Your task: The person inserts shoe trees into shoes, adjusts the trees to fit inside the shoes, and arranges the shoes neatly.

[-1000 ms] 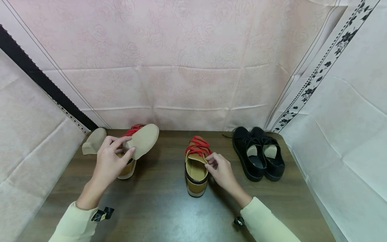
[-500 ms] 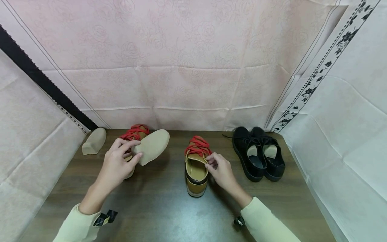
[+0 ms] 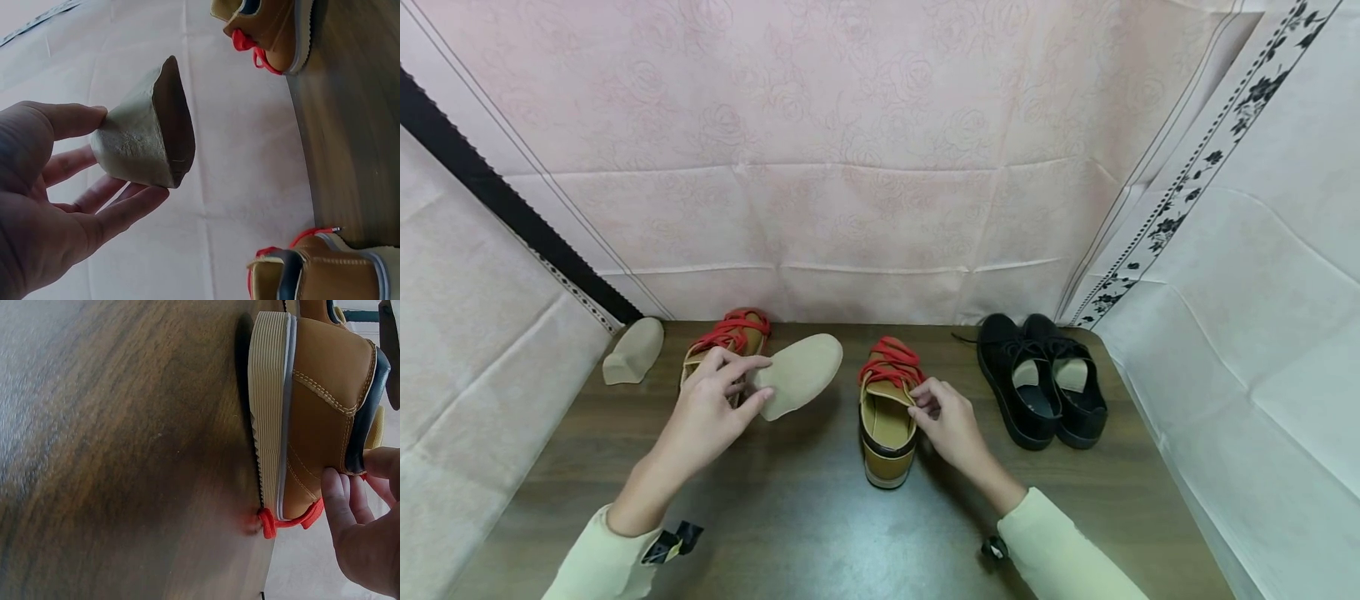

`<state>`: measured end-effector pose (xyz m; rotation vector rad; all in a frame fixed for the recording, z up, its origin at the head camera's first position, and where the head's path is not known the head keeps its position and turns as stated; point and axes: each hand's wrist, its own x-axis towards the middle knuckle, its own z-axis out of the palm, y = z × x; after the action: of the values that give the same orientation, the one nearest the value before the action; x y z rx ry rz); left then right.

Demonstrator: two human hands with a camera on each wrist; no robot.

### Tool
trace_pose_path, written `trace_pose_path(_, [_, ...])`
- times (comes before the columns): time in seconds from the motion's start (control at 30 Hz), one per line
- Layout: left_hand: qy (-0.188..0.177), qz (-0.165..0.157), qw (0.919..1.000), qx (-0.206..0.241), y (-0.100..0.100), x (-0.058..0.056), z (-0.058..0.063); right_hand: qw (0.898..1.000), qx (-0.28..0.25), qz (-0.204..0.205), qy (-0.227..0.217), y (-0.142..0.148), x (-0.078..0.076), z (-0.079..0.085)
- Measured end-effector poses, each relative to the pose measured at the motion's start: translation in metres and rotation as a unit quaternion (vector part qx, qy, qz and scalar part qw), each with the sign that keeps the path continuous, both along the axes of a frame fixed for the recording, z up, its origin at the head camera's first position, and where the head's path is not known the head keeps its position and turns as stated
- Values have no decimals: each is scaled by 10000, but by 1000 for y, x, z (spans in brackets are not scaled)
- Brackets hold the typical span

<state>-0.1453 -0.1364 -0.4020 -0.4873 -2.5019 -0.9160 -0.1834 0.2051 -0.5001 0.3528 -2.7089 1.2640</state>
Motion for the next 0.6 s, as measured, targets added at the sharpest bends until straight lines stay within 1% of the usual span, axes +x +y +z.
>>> trace_pose_path(0.2, [-41, -392, 9992, -39, 10, -2, 2, 10000, 2, 28, 67, 1, -1, -2])
trace_pose_path(0.33, [-229, -613, 9978, -87, 15, -2, 5, 10000, -6, 21, 70, 1, -1, -3])
trace_pose_path(0.6, [-630, -940, 9933, -247, 23, 4, 10, 10000, -52, 57, 44, 1, -1, -2])
